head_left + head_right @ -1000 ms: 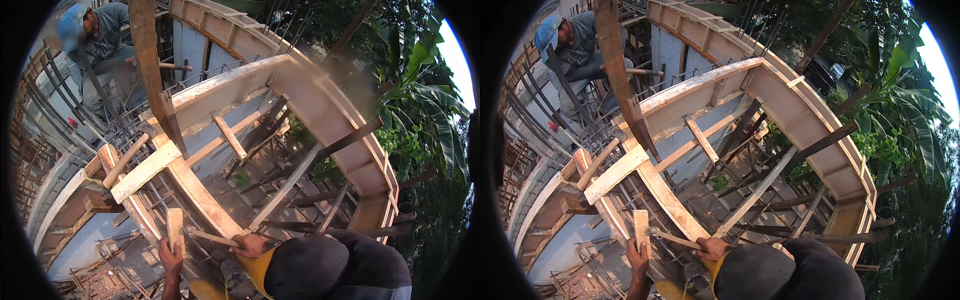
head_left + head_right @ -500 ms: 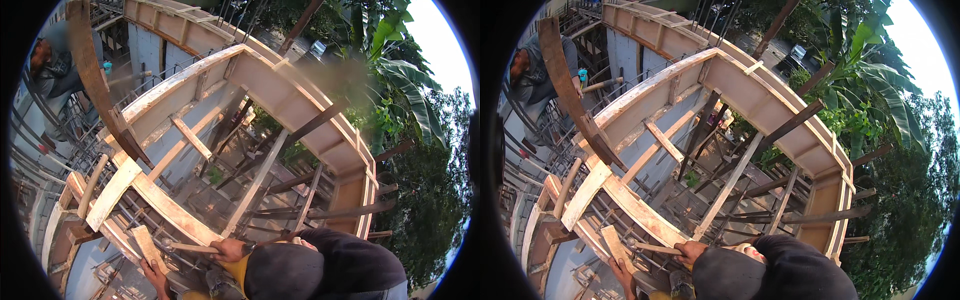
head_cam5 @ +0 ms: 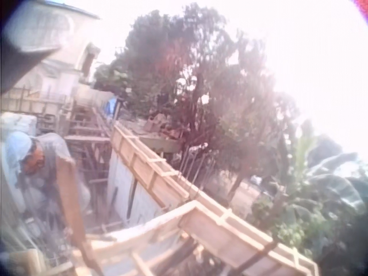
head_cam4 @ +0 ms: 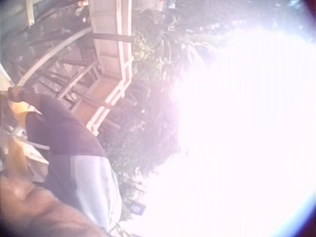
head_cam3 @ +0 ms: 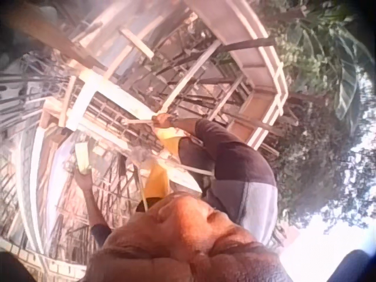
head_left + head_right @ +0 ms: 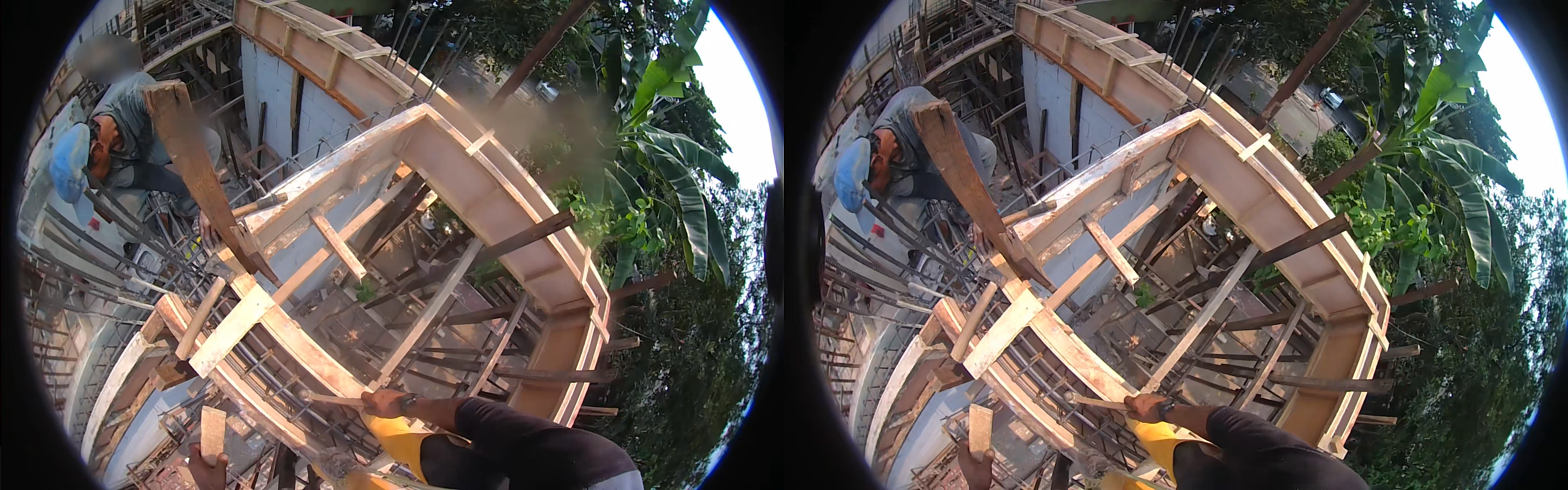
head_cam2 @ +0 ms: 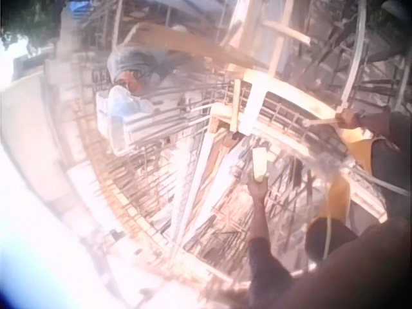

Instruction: The person secures wooden formwork for a concrete beam by positioning wooden spacers and nailing them into the side panels with a hammer.

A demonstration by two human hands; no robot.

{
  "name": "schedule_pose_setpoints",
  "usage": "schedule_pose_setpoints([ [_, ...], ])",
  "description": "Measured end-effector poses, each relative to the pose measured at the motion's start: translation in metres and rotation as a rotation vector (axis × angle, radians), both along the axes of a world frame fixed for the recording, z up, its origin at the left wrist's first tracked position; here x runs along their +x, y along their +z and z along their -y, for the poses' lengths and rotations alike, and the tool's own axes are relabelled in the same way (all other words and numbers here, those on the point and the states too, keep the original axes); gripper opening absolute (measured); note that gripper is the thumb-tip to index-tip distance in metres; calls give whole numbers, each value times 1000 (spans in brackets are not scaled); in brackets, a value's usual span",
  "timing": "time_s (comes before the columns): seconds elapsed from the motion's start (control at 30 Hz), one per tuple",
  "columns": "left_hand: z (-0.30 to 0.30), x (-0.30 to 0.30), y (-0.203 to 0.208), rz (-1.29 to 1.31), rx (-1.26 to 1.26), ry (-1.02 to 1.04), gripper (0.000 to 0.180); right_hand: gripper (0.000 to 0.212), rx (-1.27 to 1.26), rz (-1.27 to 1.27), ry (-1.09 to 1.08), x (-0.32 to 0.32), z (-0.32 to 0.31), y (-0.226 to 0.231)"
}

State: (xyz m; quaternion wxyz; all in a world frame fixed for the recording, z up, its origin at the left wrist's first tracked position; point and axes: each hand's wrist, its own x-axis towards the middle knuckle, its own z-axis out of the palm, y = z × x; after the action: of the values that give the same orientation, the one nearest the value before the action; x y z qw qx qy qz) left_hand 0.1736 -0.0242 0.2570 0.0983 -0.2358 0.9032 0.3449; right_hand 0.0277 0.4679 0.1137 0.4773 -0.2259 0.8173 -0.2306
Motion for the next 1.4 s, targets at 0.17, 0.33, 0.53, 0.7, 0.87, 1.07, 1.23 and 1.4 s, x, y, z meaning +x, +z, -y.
schedule_pose_setpoints([
  [0.17, -3, 108, 96, 323, -237, 105, 76, 39, 192, -147, -15, -56, -12, 122],
  [0.33, -52, 108, 177, 398, -178, 96, 68, 42, 456, -37, -276, -64, -55, 266],
  [0.53, -103, 37, 264, 305, 134, 100, 59, 37, 571, -27, -621, -2, -124, 424],
  [0.7, -121, -9, 322, 288, 420, 154, 53, 42, 723, 135, -925, 110, -175, 475],
  [0.87, -111, -42, 357, 254, 591, 142, 47, 45, 675, 309, -961, 195, -187, 532],
  [1.07, -162, -102, 435, 403, 483, -285, 44, 51, 633, 448, -1166, 284, -167, 567],
  [1.23, -192, -118, 499, 495, 415, -486, 45, 44, 483, 646, -1333, 300, -137, 587],
  [1.4, -211, -115, 534, 538, 132, -551, 57, 45, 418, 656, -1429, 316, -126, 584],
])
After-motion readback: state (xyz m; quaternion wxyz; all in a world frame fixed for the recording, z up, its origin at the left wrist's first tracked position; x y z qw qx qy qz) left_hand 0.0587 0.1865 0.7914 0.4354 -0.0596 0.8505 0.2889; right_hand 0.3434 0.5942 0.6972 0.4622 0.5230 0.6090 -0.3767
